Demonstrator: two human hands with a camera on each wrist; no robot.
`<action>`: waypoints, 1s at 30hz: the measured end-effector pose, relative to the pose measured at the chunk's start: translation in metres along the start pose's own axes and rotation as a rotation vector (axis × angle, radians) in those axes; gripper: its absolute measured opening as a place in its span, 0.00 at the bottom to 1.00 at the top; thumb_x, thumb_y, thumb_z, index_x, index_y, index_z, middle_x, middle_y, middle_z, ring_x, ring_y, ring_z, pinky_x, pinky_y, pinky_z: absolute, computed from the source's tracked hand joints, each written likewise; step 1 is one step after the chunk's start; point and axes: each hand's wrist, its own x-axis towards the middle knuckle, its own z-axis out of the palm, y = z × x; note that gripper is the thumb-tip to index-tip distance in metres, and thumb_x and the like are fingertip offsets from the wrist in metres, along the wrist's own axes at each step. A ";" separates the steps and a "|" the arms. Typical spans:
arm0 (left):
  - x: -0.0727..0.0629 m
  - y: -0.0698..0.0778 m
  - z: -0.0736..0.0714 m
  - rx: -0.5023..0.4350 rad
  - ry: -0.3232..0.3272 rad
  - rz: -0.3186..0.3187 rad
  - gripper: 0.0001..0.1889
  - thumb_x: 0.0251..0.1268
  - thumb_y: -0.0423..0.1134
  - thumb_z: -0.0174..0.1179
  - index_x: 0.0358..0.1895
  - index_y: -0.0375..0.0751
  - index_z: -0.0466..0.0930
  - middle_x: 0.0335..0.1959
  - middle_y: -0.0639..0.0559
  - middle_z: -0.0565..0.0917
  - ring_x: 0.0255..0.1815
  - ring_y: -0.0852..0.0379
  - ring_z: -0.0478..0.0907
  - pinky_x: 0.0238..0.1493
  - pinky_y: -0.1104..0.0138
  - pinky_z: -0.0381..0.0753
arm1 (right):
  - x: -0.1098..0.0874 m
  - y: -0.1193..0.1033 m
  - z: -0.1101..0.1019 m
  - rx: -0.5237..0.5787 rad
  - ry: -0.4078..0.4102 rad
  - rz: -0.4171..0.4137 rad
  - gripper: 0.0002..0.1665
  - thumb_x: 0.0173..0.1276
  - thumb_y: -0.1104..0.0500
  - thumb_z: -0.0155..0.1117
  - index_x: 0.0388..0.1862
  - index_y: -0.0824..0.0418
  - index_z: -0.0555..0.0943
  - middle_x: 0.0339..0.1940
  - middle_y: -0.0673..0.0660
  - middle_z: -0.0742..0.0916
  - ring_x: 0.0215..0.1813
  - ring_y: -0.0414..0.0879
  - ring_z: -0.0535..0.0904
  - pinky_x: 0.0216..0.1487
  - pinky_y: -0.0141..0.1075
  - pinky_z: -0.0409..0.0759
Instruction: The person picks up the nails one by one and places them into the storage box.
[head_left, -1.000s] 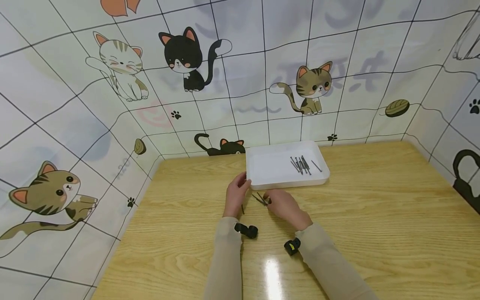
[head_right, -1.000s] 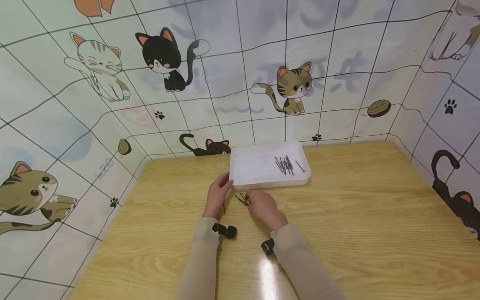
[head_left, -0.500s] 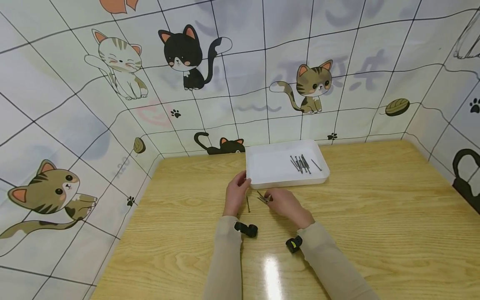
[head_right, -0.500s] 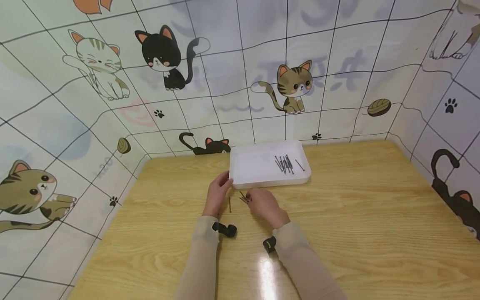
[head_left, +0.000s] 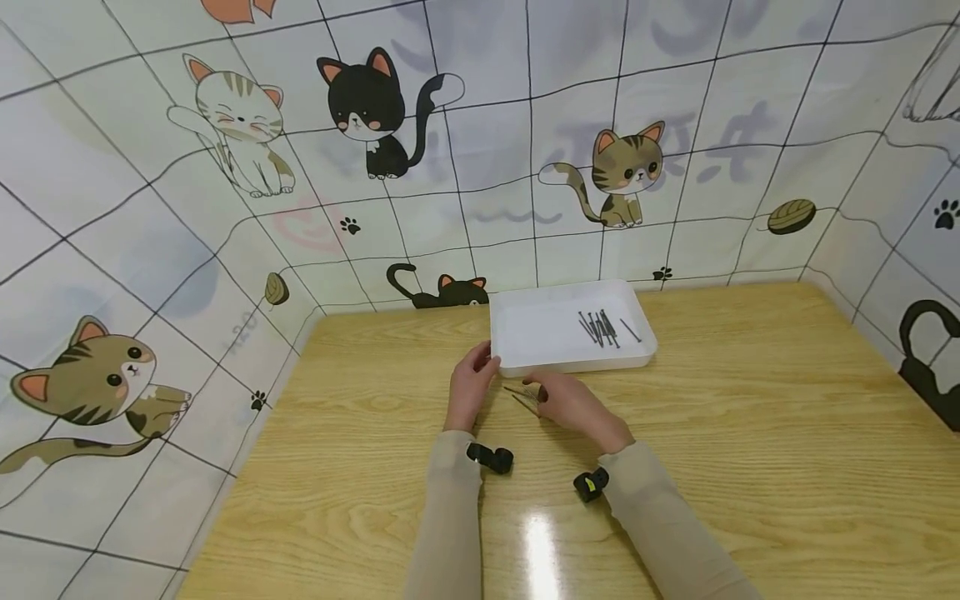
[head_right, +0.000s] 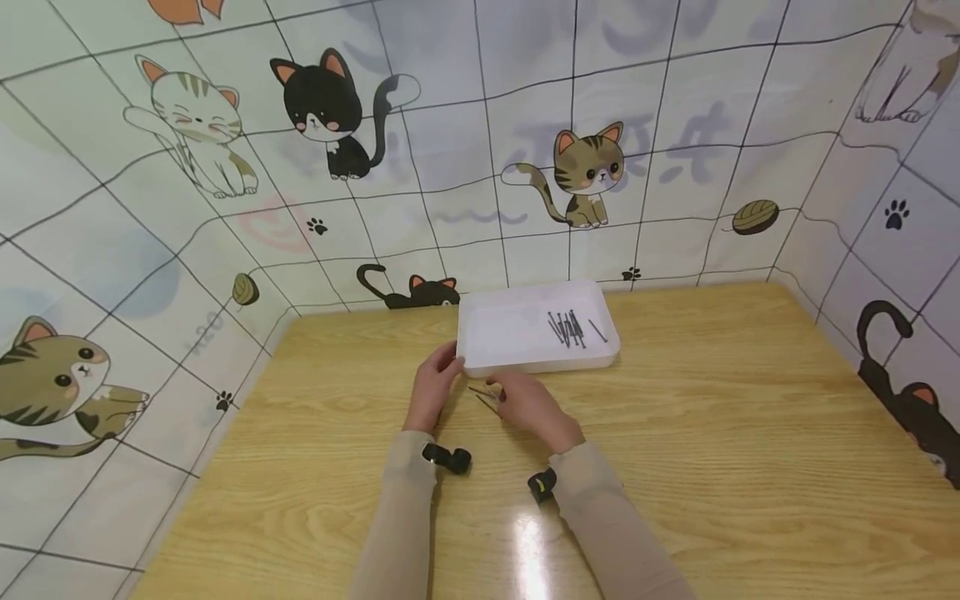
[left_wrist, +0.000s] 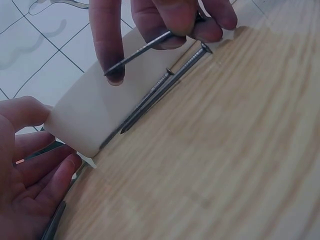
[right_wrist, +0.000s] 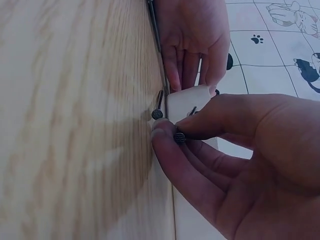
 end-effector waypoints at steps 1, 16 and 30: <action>0.000 0.000 0.000 0.003 0.000 -0.002 0.22 0.61 0.48 0.55 0.59 0.52 0.70 0.52 0.56 0.76 0.50 0.58 0.71 0.51 0.60 0.70 | 0.000 0.000 0.000 0.002 0.000 -0.007 0.25 0.55 0.69 0.59 0.54 0.61 0.74 0.36 0.54 0.81 0.34 0.43 0.73 0.35 0.38 0.72; 0.001 -0.002 -0.003 -0.010 -0.001 -0.004 0.22 0.61 0.47 0.55 0.60 0.50 0.70 0.52 0.55 0.76 0.50 0.59 0.71 0.51 0.61 0.70 | 0.003 0.004 -0.011 0.119 -0.009 0.023 0.30 0.57 0.69 0.54 0.61 0.58 0.68 0.31 0.55 0.81 0.26 0.43 0.75 0.27 0.35 0.71; 0.000 0.000 0.000 -0.016 -0.005 -0.007 0.23 0.61 0.48 0.56 0.60 0.50 0.70 0.53 0.52 0.75 0.51 0.56 0.70 0.51 0.60 0.70 | 0.011 0.020 -0.053 0.195 0.219 0.033 0.25 0.64 0.63 0.51 0.61 0.59 0.65 0.36 0.58 0.81 0.30 0.47 0.80 0.28 0.37 0.76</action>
